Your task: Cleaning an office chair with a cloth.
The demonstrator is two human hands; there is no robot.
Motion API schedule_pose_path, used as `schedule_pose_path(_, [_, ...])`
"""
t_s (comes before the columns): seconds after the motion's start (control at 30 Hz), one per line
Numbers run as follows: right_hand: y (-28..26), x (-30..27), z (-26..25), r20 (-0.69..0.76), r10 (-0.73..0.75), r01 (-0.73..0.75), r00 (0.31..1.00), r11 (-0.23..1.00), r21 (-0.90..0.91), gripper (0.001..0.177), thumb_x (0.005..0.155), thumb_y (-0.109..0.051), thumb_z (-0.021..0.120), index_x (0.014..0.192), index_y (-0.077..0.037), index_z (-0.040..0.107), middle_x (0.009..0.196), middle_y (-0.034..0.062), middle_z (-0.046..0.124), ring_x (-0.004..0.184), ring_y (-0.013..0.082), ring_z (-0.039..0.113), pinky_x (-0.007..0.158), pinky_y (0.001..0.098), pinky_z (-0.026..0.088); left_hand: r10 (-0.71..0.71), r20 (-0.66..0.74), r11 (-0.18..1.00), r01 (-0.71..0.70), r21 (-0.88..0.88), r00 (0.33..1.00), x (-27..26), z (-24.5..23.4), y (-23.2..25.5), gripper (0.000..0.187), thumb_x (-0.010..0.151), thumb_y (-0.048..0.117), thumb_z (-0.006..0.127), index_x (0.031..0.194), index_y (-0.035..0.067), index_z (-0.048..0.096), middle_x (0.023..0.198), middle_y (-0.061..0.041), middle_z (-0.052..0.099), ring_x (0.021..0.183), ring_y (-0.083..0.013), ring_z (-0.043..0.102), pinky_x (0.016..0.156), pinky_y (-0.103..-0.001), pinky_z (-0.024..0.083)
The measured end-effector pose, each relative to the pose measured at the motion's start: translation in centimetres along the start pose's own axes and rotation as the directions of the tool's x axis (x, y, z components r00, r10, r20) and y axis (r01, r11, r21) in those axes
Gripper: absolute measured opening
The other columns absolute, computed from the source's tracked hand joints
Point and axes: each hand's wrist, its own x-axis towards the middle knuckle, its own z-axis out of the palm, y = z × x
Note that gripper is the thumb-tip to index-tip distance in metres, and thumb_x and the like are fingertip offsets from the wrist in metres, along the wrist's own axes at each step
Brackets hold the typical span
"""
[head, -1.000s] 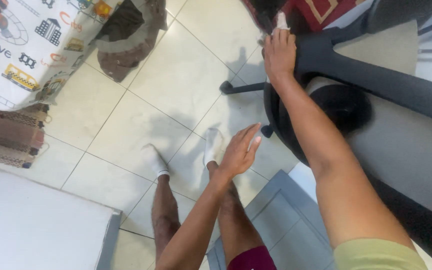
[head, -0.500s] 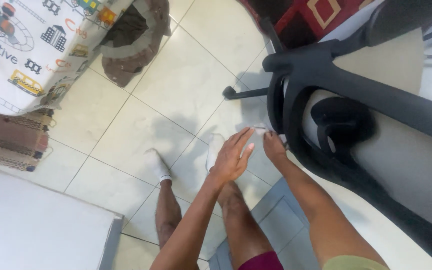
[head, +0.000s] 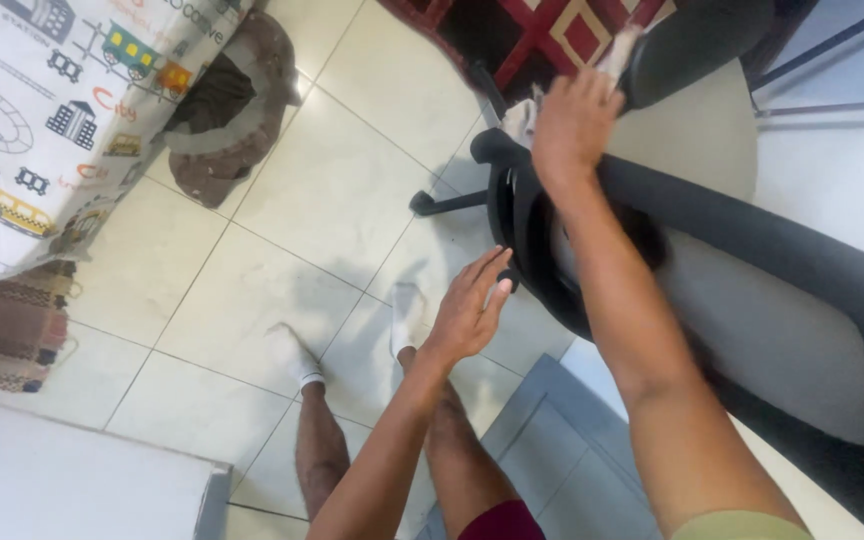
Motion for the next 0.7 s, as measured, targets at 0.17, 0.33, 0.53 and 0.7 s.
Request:
schedule_pose_path(0.17, [-0.1,-2.1,-0.4,0.081,0.170,-0.178,0.982,0.978,0.110,0.029,0.086,-0.020,0.063,0.113,-0.009,0.064,0.128,0.0184,0.052,0.115,0.0392,0.048,0.079,0.0581,0.050,-0.003,0.002,1.000,0.003,0.001,1.000,-0.9,0.3,1.3,0.044,0.108,0.026,0.050,0.146,0.003,0.053,0.149,-0.021,0.055,0.137,-0.0372,0.053,0.116,-0.045,0.041])
schedule_pose_path(0.33, [-0.8,-5.7,-1.9,0.177,0.155,-0.194,0.972,0.953,0.234,0.026,0.092,-0.017,0.062,0.117,-0.009,0.063,0.132,0.0187,0.050,0.115,0.0425,0.049,0.082,0.0587,0.053,-0.013,0.066,1.000,0.012,0.016,0.998,-2.5,-0.5,2.5,0.045,0.108,0.028,0.049,0.145,0.004,0.053,0.148,-0.019,0.057,0.136,-0.0369,0.054,0.115,-0.044,0.041])
schedule_pose_path(0.53, [-1.3,-12.9,-4.0,0.213,0.080,-0.169,0.974,0.880,0.444,0.033,0.088,-0.018,0.065,0.117,-0.002,0.062,0.128,0.0196,0.052,0.112,0.0463,0.051,0.081,0.0614,0.050,-0.107,0.157,0.986,0.085,0.140,0.982,-5.2,-1.4,3.0,0.045,0.106,0.026,0.052,0.146,0.005,0.053,0.148,-0.020,0.054,0.136,-0.0391,0.050,0.114,-0.046,0.038])
schedule_pose_path(0.7, [0.7,-19.3,-2.8,0.078,0.464,-0.229,0.883,0.278,0.933,0.022,0.103,-0.011,0.053,0.123,-0.002,0.056,0.128,0.0177,0.050,0.118,0.0382,0.057,0.105,0.0516,0.049,-0.025,0.046,0.982,0.016,0.188,0.999,-5.5,-1.9,3.5,0.042,0.106,0.025,0.054,0.144,0.007,0.054,0.150,-0.020,0.055,0.136,-0.0397,0.053,0.113,-0.048,0.041])
